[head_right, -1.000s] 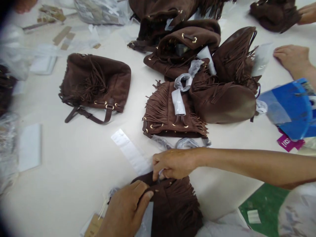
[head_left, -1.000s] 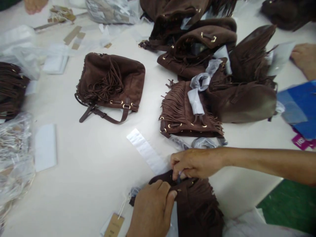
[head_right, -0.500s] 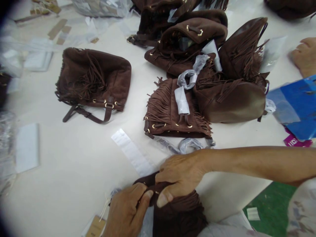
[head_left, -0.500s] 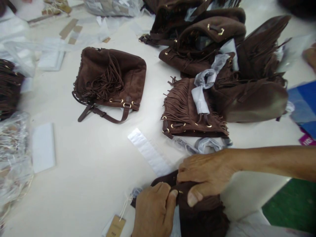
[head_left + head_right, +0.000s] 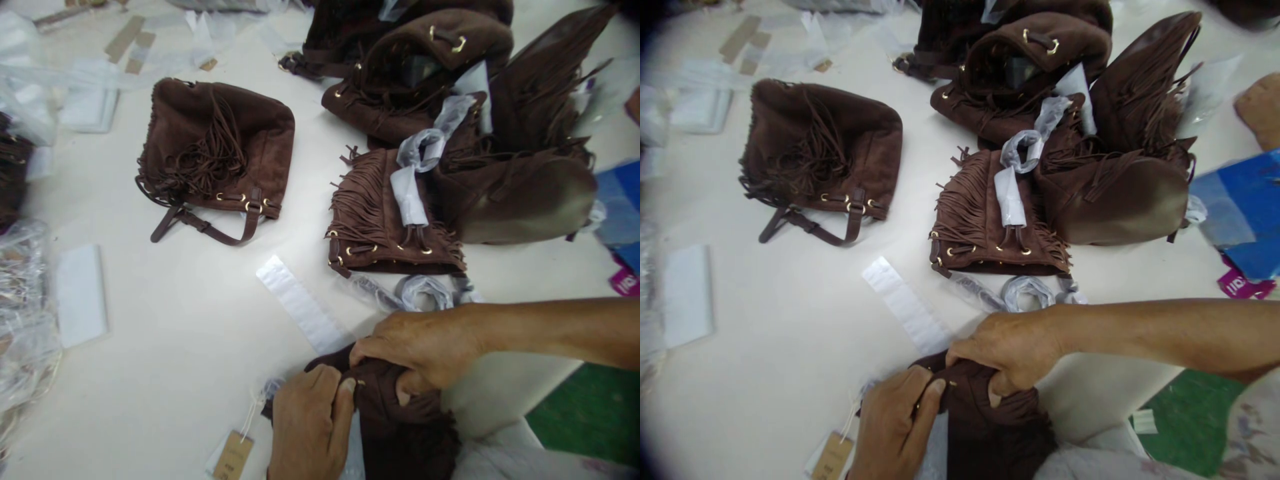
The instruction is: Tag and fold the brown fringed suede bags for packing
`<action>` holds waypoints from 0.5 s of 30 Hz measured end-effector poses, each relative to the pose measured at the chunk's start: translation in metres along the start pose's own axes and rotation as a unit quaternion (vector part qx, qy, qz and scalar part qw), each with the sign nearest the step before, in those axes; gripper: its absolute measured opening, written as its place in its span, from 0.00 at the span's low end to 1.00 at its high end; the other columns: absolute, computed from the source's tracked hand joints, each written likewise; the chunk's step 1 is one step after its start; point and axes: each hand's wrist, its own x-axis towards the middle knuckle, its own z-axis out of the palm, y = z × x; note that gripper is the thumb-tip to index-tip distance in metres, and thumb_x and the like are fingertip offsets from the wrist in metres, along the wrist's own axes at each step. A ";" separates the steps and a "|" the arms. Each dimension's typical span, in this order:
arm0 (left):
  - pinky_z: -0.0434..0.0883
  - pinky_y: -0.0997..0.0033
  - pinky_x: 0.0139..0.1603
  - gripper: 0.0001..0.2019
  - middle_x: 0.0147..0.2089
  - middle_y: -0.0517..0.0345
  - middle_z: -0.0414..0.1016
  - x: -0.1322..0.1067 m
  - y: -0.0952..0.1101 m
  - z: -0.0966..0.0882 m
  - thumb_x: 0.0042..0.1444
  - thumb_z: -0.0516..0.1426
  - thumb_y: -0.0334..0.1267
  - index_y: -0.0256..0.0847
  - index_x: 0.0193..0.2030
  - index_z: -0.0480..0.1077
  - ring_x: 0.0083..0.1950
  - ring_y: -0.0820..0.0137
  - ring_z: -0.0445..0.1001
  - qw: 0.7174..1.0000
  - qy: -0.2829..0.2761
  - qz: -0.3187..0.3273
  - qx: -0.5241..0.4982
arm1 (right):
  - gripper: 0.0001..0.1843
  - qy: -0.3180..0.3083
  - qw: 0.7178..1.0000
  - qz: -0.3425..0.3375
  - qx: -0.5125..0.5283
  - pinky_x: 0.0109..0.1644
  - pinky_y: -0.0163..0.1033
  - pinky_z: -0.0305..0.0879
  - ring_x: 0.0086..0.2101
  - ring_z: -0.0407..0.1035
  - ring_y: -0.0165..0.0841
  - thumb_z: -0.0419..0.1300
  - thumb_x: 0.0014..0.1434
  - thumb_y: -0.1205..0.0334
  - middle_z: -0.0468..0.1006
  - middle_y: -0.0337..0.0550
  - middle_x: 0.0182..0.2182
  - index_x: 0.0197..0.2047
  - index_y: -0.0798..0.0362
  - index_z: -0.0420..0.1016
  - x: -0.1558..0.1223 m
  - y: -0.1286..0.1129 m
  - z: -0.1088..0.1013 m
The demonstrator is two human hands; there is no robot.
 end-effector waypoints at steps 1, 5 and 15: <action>0.55 0.68 0.27 0.11 0.26 0.62 0.70 0.000 0.000 0.000 0.65 0.50 0.35 0.43 0.29 0.61 0.27 0.71 0.69 1.000 0.006 0.001 0.000 | 0.33 -0.011 1.000 0.007 -0.010 0.37 0.37 0.61 0.40 0.71 0.39 0.67 0.53 0.61 0.76 0.46 0.41 0.61 0.52 0.63 0.003 0.000 -0.003; 0.56 0.69 0.28 0.11 0.26 0.61 0.69 -0.001 0.002 0.000 0.65 0.50 0.34 0.43 0.29 0.61 0.28 0.71 0.68 1.000 0.013 -0.003 -0.014 | 0.29 -0.067 0.998 0.005 -0.018 0.32 0.33 0.57 0.36 0.69 0.35 0.69 0.51 0.55 0.75 0.41 0.36 0.54 0.52 0.67 0.015 0.000 -0.007; 0.57 0.71 0.28 0.12 0.26 0.60 0.69 -0.002 0.001 -0.002 0.65 0.50 0.35 0.42 0.28 0.62 0.28 0.71 0.68 1.000 0.012 -0.021 -0.012 | 0.22 -0.088 0.996 0.019 0.012 0.23 0.29 0.52 0.22 0.63 0.28 0.66 0.48 0.52 0.69 0.30 0.23 0.45 0.51 0.71 0.032 -0.002 -0.007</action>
